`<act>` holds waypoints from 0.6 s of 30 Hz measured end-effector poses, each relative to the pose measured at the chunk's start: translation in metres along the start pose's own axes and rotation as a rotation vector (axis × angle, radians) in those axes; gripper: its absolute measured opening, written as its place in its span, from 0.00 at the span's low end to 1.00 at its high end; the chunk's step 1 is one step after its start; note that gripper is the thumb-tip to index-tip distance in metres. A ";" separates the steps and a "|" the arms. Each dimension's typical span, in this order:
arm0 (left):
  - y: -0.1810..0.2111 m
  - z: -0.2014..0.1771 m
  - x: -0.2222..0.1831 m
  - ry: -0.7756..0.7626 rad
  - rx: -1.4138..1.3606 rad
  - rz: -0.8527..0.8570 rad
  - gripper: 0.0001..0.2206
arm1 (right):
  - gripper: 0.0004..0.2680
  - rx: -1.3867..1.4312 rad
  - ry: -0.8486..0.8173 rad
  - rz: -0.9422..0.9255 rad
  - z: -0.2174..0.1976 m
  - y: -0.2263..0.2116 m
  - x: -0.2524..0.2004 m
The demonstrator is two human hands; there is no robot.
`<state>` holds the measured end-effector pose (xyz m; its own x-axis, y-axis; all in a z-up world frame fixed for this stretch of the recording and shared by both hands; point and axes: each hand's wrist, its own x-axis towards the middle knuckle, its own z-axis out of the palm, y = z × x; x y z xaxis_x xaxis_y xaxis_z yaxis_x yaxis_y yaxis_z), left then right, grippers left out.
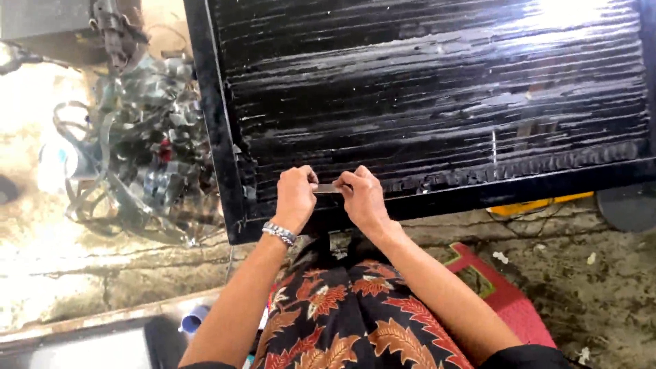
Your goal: Using a small blade to scrape off a layer of film or residue from a television screen panel.
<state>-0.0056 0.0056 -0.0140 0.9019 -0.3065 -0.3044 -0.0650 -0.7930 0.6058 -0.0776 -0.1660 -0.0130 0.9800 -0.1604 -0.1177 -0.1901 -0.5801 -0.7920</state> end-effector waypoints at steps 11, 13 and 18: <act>-0.012 0.011 -0.007 -0.091 -0.252 -0.112 0.02 | 0.03 -0.058 -0.158 0.027 -0.011 -0.006 0.000; -0.020 0.022 -0.008 -0.077 -0.185 -0.109 0.03 | 0.03 -0.056 -0.167 0.025 -0.012 -0.007 -0.003; -0.032 0.031 -0.016 -0.060 -0.117 -0.083 0.04 | 0.04 -0.007 -0.189 0.008 -0.018 -0.011 -0.012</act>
<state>-0.0309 0.0189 -0.0514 0.8746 -0.2763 -0.3985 0.0623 -0.7510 0.6574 -0.0883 -0.1724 0.0081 0.9719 -0.0129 -0.2349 -0.1979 -0.5847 -0.7867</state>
